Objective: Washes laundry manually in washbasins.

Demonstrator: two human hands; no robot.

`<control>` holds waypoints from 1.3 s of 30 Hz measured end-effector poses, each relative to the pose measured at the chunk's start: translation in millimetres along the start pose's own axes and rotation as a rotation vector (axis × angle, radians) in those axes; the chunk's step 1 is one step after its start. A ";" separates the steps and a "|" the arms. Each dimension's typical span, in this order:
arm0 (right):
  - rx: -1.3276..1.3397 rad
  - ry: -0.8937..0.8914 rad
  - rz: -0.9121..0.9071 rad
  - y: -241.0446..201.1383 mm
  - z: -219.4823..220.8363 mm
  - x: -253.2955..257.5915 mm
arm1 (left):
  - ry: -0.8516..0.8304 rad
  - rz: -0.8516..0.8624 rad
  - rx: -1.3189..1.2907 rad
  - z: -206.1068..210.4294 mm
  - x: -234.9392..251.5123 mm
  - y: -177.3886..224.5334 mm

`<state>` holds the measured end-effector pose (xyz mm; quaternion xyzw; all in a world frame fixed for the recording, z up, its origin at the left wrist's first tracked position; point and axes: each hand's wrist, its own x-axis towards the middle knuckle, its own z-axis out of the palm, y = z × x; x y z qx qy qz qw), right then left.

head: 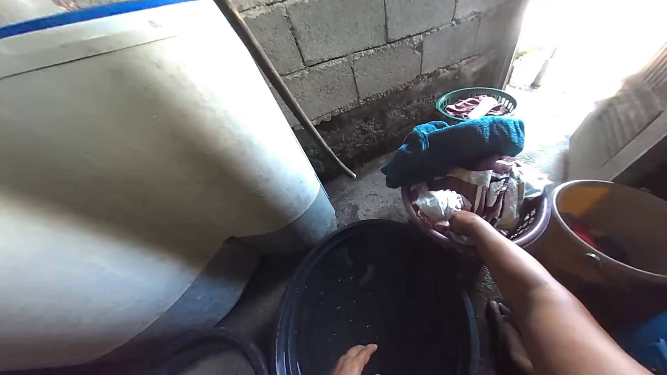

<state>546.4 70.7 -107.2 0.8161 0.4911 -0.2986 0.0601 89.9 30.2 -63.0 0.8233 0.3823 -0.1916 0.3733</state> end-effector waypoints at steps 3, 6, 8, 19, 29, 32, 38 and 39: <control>0.107 -0.010 -0.083 15.6 10.5 3.1 | -0.015 -0.003 0.005 0.8 4.6 2.3; 0.445 -0.114 -0.093 30.7 -0.6 -30.2 | -0.026 0.010 0.012 2.0 6.7 1.7; 0.512 -0.138 -0.123 27.7 -0.3 -47.8 | -0.035 0.014 0.009 2.9 6.7 1.6; -0.055 0.051 0.025 3.5 33.3 -82.8 | -0.040 -0.074 0.038 7.3 9.7 -1.7; -0.076 -0.107 0.100 -4.3 -16.0 -275.1 | -0.036 -0.108 0.039 5.7 -6.7 -1.4; -0.061 -0.081 0.078 29.0 5.2 -263.3 | -0.028 -0.093 0.032 7.7 -8.2 -1.6; -0.141 -0.075 0.063 54.2 -8.1 -211.0 | -0.034 -0.074 0.051 10.0 -8.0 -4.0; -0.130 0.010 0.065 40.8 -28.7 -211.9 | -0.030 -0.068 0.047 9.4 -8.1 -4.1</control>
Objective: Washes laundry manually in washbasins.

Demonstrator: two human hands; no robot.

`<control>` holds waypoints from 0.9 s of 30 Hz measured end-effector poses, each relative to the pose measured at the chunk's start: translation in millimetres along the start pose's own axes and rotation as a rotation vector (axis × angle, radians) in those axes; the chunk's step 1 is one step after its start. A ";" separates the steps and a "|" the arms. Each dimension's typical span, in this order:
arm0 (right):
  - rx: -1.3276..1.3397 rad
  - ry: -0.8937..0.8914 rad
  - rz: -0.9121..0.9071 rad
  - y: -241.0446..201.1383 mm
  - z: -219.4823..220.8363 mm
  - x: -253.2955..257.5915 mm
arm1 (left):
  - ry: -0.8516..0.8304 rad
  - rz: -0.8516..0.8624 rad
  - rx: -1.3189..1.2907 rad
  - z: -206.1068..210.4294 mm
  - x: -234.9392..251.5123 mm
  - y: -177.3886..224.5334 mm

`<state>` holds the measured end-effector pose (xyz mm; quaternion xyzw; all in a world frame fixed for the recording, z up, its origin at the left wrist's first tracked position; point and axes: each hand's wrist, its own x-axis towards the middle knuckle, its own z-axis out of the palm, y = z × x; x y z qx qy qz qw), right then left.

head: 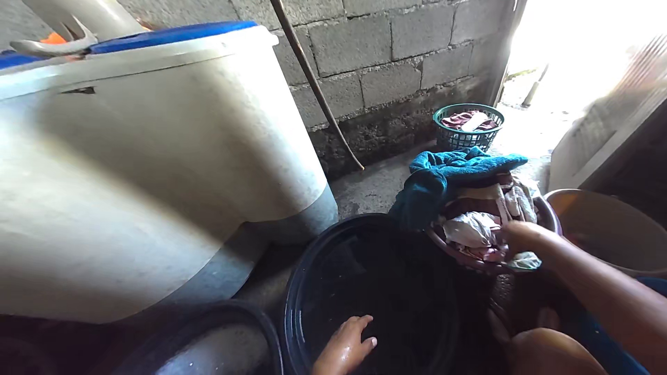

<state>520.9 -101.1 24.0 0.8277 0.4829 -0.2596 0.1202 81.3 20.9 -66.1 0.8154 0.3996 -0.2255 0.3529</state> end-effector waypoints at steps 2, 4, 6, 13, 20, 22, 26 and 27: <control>0.071 0.287 -0.054 -20.3 -38.0 9.9 | 0.014 0.016 -0.003 -2.2 0.8 -0.7; 0.150 0.565 -0.091 -41.3 -60.9 37.3 | 0.014 0.015 -0.010 -5.2 0.8 0.6; 0.209 0.648 -0.096 -60.6 -74.9 74.8 | 0.016 0.011 -0.018 -8.9 1.3 1.2; 0.168 0.341 -0.048 -113.8 -27.6 132.2 | 0.041 0.008 -0.032 -13.8 -0.2 0.8; -0.005 0.460 -0.539 -162.9 26.1 28.1 | 0.162 0.000 -0.043 -12.8 -11.5 -0.6; -0.019 0.359 -0.660 -181.0 45.9 -5.2 | 0.267 -0.041 -0.089 -16.9 -16.5 2.2; 0.029 0.244 -0.875 -211.4 91.5 -37.7 | 0.323 -0.083 -0.122 -19.3 -22.2 9.0; 0.021 0.234 -0.911 -216.4 101.4 -39.6 | 0.325 -0.079 -0.118 -18.5 -22.8 9.3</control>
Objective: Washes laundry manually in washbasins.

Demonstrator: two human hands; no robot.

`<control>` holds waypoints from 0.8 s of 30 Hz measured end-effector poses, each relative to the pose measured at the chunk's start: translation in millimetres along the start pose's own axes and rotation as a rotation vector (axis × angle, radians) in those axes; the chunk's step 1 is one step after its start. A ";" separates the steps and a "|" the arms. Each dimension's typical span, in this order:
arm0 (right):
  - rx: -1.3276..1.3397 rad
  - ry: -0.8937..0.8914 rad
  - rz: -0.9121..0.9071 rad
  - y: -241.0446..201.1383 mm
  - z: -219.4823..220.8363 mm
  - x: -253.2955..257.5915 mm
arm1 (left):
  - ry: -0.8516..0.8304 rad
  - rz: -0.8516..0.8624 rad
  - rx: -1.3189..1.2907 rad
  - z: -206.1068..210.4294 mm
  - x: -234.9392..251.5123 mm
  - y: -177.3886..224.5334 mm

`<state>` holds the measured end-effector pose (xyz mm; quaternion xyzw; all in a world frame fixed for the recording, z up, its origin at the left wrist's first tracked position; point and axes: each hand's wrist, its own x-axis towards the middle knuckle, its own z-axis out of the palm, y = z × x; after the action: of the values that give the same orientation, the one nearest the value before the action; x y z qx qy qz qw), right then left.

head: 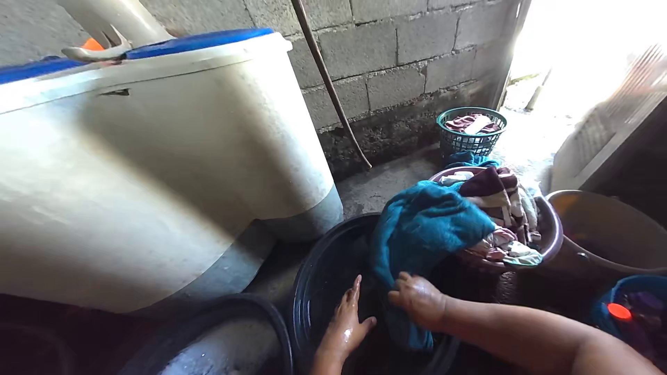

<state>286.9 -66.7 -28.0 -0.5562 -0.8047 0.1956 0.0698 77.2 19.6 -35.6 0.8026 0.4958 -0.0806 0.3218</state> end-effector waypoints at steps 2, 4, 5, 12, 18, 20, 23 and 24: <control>-0.005 -0.055 -0.070 -6.7 17.2 -1.3 | -0.010 0.015 0.002 3.5 0.0 0.0; 0.005 -0.118 -0.121 -10.7 32.3 -1.5 | -0.029 0.035 0.013 6.1 3.8 -0.9; 0.010 -0.158 -0.132 -13.3 40.4 -1.8 | -0.045 0.040 0.019 7.8 4.5 -0.9; 0.069 -0.341 -0.069 0.0 26.0 13.0 | -0.145 0.080 0.064 4.4 7.3 1.4; 0.019 0.419 0.398 88.9 -99.1 5.1 | -0.186 0.059 0.072 4.5 7.6 -8.1; -0.055 0.336 0.627 141.6 -107.9 8.9 | -0.196 0.055 0.072 4.7 7.0 -7.3; -0.060 0.114 0.850 196.2 -86.8 19.6 | -0.216 0.060 0.069 6.1 8.5 -6.6; -0.041 0.066 0.878 202.2 -78.1 25.2 | -0.223 0.061 0.073 5.7 9.4 -6.4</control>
<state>478.7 36.7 -38.6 -0.8526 -0.4932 0.1727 -0.0052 77.5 25.2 -47.0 0.8145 0.4291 -0.1776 0.3477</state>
